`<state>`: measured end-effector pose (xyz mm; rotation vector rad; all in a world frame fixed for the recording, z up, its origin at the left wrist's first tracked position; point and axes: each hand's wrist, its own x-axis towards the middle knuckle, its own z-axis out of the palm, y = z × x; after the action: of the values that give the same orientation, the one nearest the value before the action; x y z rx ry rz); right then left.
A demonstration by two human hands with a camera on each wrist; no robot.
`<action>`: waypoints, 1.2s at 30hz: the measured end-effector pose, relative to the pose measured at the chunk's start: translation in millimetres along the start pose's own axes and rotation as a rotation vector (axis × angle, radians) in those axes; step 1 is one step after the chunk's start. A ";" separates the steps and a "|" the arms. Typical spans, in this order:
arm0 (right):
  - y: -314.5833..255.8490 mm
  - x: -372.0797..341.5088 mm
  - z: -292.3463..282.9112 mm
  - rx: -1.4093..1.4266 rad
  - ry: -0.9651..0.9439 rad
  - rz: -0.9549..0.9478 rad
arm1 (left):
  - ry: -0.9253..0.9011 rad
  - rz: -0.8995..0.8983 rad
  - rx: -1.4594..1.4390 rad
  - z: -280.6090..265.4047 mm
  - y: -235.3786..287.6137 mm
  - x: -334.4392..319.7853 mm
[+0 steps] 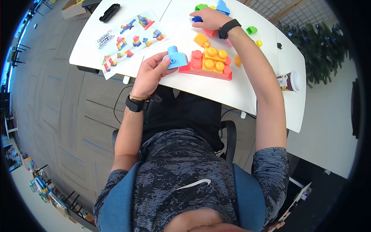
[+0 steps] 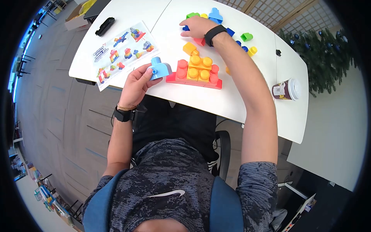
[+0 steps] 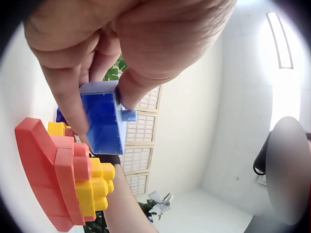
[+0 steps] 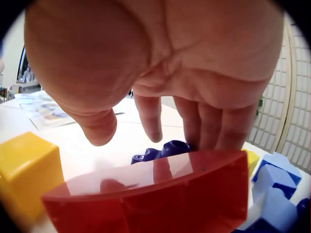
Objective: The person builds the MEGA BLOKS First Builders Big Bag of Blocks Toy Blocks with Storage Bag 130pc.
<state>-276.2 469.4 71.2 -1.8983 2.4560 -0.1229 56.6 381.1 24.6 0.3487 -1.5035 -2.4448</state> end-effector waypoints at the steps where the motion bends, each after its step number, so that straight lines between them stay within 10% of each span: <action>1: -5.7 5.5 2.8 -0.054 -0.025 0.063 | -0.012 -0.013 -0.026 -0.8 1.3 -0.1; 12: 21.6 16.8 8.1 0.061 0.059 0.101 | 0.047 -0.019 -0.085 -2.2 7.5 6.2; 22: 60.4 -37.8 -7.2 2.058 0.138 0.234 | 0.037 0.039 -0.060 7.9 10.2 10.6; 29: 31.5 -61.1 -20.1 2.000 0.081 0.001 | 0.039 0.081 0.023 20.3 15.9 23.4; 33: -54.8 -110.7 -60.4 1.117 0.324 0.064 | 0.091 0.175 0.085 30.2 20.6 22.9; 36: -105.3 -129.7 -57.4 0.958 0.414 0.008 | 0.109 0.278 0.097 40.5 21.8 19.9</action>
<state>-146.2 570.9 134.6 -1.4765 1.9464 -1.4944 26.4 398.8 60.5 0.2656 -1.5151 -2.1112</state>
